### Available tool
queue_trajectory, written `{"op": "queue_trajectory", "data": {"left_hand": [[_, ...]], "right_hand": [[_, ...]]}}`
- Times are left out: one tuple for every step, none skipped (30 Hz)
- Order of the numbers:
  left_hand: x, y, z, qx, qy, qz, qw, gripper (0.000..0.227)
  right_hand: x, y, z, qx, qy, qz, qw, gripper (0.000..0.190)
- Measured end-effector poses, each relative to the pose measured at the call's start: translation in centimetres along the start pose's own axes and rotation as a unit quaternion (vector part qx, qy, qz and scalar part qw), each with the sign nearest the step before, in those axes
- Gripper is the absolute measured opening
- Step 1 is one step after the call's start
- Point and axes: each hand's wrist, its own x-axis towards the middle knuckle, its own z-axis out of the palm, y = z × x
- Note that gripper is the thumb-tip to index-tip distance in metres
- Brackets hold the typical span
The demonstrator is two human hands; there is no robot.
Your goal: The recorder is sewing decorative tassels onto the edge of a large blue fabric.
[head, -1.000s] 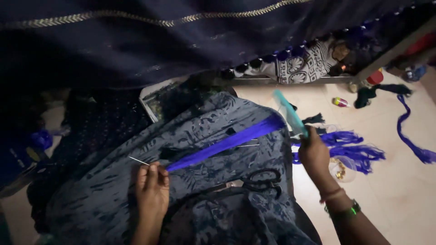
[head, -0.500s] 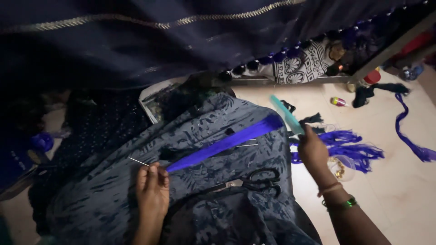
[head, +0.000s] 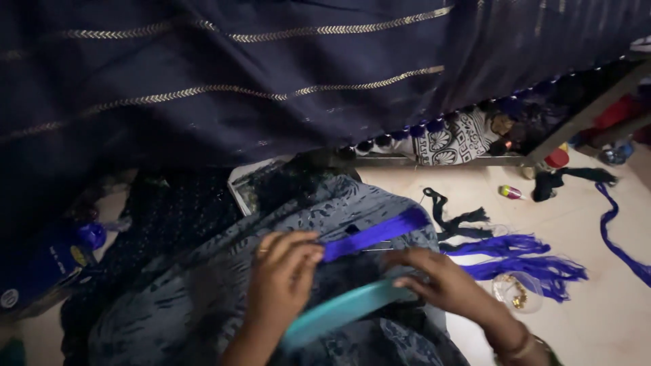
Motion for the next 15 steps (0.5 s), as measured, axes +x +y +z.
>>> {"op": "queue_trajectory", "data": {"left_hand": [[0.4,1.0,0.4,0.058,-0.040,0.044,0.997,0.010],[0.6,1.9,0.5,0.057,-0.040,0.045,0.997,0.010],[0.9,2.8,0.5,0.059,-0.066,0.068,0.994,0.010],[1.2,3.7,0.4,0.061,-0.094,0.093,0.989,0.011],[1.5,3.9,0.4,0.062,-0.094,0.095,0.989,0.011],[1.9,4.1,0.5,0.030,-0.090,0.104,0.990,0.014],[2.3,4.2,0.5,-0.001,-0.086,0.113,0.990,0.018],[2.7,4.5,0.8,-0.002,-0.085,0.114,0.990,0.018],[3.2,4.8,1.1,-0.071,-0.089,0.104,0.988,0.024],[3.6,5.1,1.4,-0.140,-0.092,0.092,0.982,0.030],[3.5,5.0,2.2,-0.141,-0.090,0.092,0.982,0.030],[3.5,4.9,3.0,-0.185,-0.124,0.062,0.973,0.026],[3.5,4.9,3.9,-0.228,-0.157,0.032,0.960,0.023],[3.8,5.0,4.1,-0.231,-0.157,0.034,0.960,0.023],[4.1,5.2,4.4,-0.232,-0.164,0.050,0.957,0.014]], "right_hand": [[1.1,-2.8,0.3,-0.037,0.035,-0.047,0.998,0.036],[1.7,-4.0,0.5,-0.038,0.036,-0.048,0.997,0.036],[2.3,-5.3,0.6,0.012,0.083,-0.051,0.995,0.036],[2.9,-6.6,0.8,0.062,0.130,-0.055,0.988,0.036],[3.5,-7.5,0.4,0.062,0.132,-0.056,0.988,0.036],[4.1,-8.3,-0.1,0.023,0.131,-0.116,0.984,0.028],[4.7,-9.1,-0.6,-0.016,0.130,-0.176,0.976,0.021],[5.0,-9.8,-1.3,-0.018,0.130,-0.176,0.976,0.021],[5.4,-10.5,-2.0,-0.011,0.137,-0.199,0.970,0.018],[5.7,-11.1,-2.7,-0.005,0.142,-0.221,0.965,0.015],[5.8,-11.9,-3.7,-0.006,0.142,-0.221,0.965,0.015],[5.9,-12.7,-4.7,0.050,0.154,-0.245,0.956,0.010],[5.9,-13.5,-5.7,0.107,0.165,-0.269,0.943,0.008],[5.8,-14.4,-7.1,0.104,0.166,-0.268,0.943,0.008],[5.7,-15.3,-8.4,0.189,0.205,-0.274,0.921,0.009]]}}
